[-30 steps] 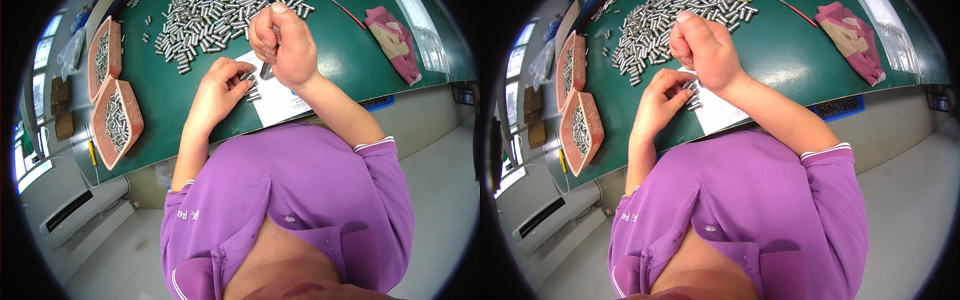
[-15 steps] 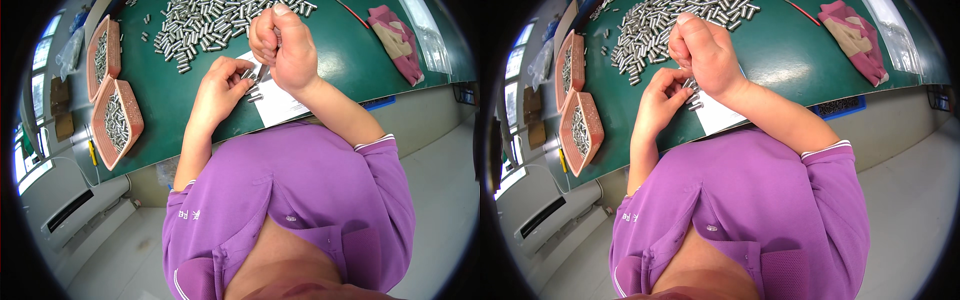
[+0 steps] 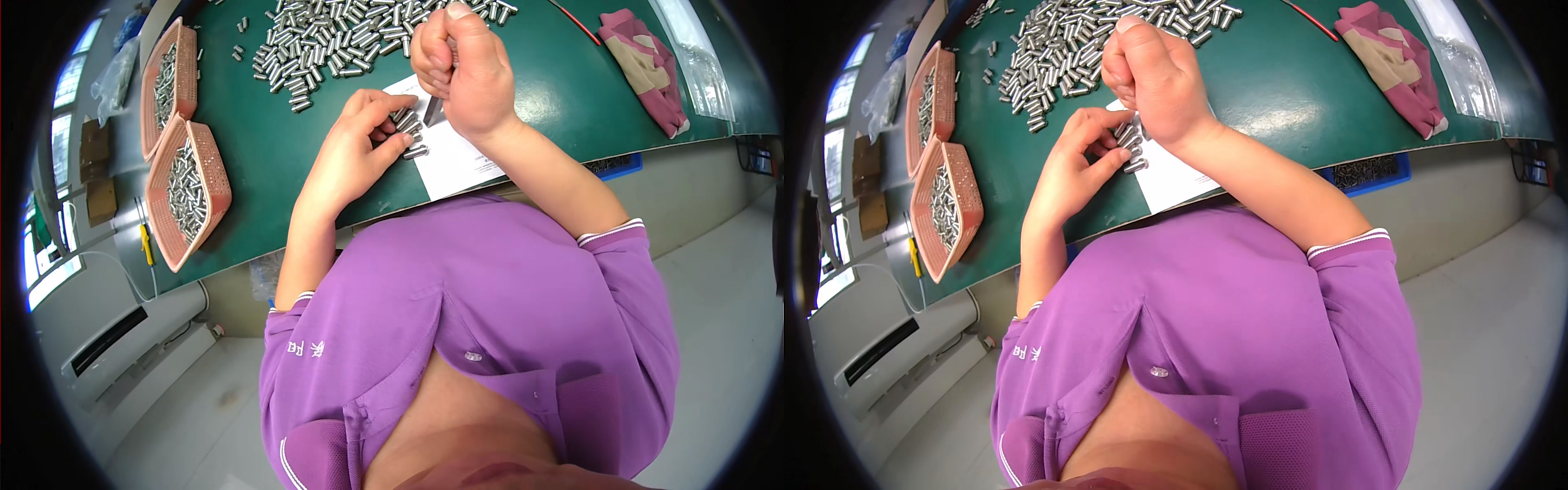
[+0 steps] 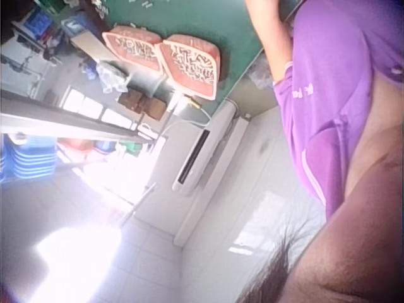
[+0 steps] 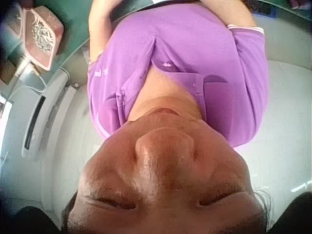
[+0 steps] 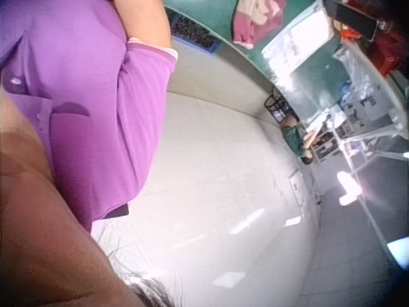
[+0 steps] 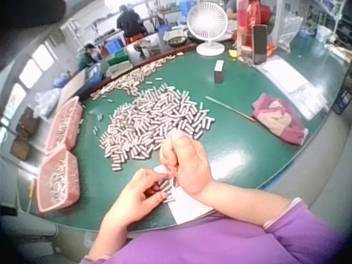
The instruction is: The person aligns small metal cylindrical components on a workbench guide, inspecting each one by hand.
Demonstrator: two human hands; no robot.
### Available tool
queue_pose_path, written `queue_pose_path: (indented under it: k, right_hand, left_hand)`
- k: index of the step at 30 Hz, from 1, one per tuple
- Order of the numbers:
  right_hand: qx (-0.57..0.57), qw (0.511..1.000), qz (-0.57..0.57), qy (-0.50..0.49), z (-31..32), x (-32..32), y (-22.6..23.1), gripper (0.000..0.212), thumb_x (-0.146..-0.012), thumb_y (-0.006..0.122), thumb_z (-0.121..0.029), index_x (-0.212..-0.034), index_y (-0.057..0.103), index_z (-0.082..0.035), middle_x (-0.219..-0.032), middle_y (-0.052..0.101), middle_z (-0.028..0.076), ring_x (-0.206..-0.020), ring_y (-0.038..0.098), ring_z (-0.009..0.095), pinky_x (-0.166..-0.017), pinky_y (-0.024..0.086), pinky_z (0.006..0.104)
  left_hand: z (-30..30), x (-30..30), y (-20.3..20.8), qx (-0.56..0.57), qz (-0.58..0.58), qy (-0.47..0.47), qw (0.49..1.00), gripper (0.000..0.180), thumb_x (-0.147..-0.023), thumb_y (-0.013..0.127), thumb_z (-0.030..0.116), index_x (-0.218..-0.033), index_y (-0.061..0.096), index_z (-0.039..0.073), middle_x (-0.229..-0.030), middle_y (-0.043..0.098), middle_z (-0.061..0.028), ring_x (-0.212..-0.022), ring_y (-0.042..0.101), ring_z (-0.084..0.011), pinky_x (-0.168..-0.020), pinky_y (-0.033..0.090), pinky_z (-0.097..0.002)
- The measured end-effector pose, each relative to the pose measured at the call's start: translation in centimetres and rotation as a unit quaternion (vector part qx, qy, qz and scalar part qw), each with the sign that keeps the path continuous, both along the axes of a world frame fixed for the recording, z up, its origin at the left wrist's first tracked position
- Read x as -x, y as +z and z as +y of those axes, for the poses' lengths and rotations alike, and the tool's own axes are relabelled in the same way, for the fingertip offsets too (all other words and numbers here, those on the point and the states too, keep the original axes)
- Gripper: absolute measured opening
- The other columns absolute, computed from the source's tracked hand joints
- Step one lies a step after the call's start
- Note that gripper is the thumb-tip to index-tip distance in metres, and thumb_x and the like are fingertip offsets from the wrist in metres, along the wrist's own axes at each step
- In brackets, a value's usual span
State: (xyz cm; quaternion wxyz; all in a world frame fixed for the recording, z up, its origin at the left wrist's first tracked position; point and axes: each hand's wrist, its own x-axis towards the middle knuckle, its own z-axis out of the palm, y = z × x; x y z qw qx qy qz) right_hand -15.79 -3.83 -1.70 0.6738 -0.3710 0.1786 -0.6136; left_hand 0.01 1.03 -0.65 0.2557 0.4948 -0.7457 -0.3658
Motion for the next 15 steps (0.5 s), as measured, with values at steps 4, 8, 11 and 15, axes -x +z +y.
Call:
queue_pose_path:
  k: [4, 8, 11, 15]
  right_hand:
    - [0.045, 0.998, 0.008, -0.031, 1.0, 0.5, 0.8, 0.039, -0.096, 0.039, -0.028, -0.063, 0.041, -0.007, -0.056, 0.039, 0.0, -0.052, 0.034, 0.007, -0.047, 0.029, 0.0239]
    - [0.039, 0.999, 0.016, 0.002, 1.9, 1.2, 1.6, 0.04, -0.097, 0.038, -0.029, -0.063, 0.041, -0.007, -0.056, 0.039, -0.001, -0.052, 0.034, 0.007, -0.048, 0.03, 0.0237]
    - [0.053, 0.997, 0.057, -0.03, 2.0, 0.9, 1.7, 0.044, -0.097, 0.031, -0.035, -0.062, 0.037, -0.009, -0.054, 0.037, 0.001, -0.048, 0.026, 0.008, -0.043, 0.024, 0.0235]
    - [0.05, 0.996, 0.056, -0.041, 2.0, 0.6, 1.6, 0.044, -0.097, 0.031, -0.035, -0.062, 0.036, -0.009, -0.055, 0.037, 0.001, -0.048, 0.026, 0.008, -0.043, 0.024, 0.0233]
  left_hand:
    - [0.3, 0.4, 0.2, -0.006, -0.026, 0.012, 1.0, 0.036, -0.075, 0.068, 0.001, -0.111, 0.063, 0.008, -0.1, 0.052, -0.0065, -0.073, 0.054, -0.0139, -0.069, 0.048, -0.0268]
    - [0.4, 0.7, 0.0, -0.005, -0.034, 0.035, 0.999, 0.036, -0.074, 0.069, 0.001, -0.11, 0.064, 0.007, -0.1, 0.052, -0.0061, -0.073, 0.053, -0.0134, -0.069, 0.048, -0.0266]
    - [0.4, 0.8, -0.1, -0.001, -0.032, 0.04, 0.999, 0.036, -0.074, 0.069, 0.001, -0.109, 0.064, 0.007, -0.099, 0.052, -0.006, -0.072, 0.053, -0.0132, -0.068, 0.048, -0.0263]
    - [0.5, 1.0, 0.0, -0.006, -0.029, 0.05, 0.998, 0.033, -0.074, 0.069, 0.001, -0.106, 0.065, 0.007, -0.097, 0.052, -0.0054, -0.071, 0.052, -0.0127, -0.067, 0.048, -0.0255]
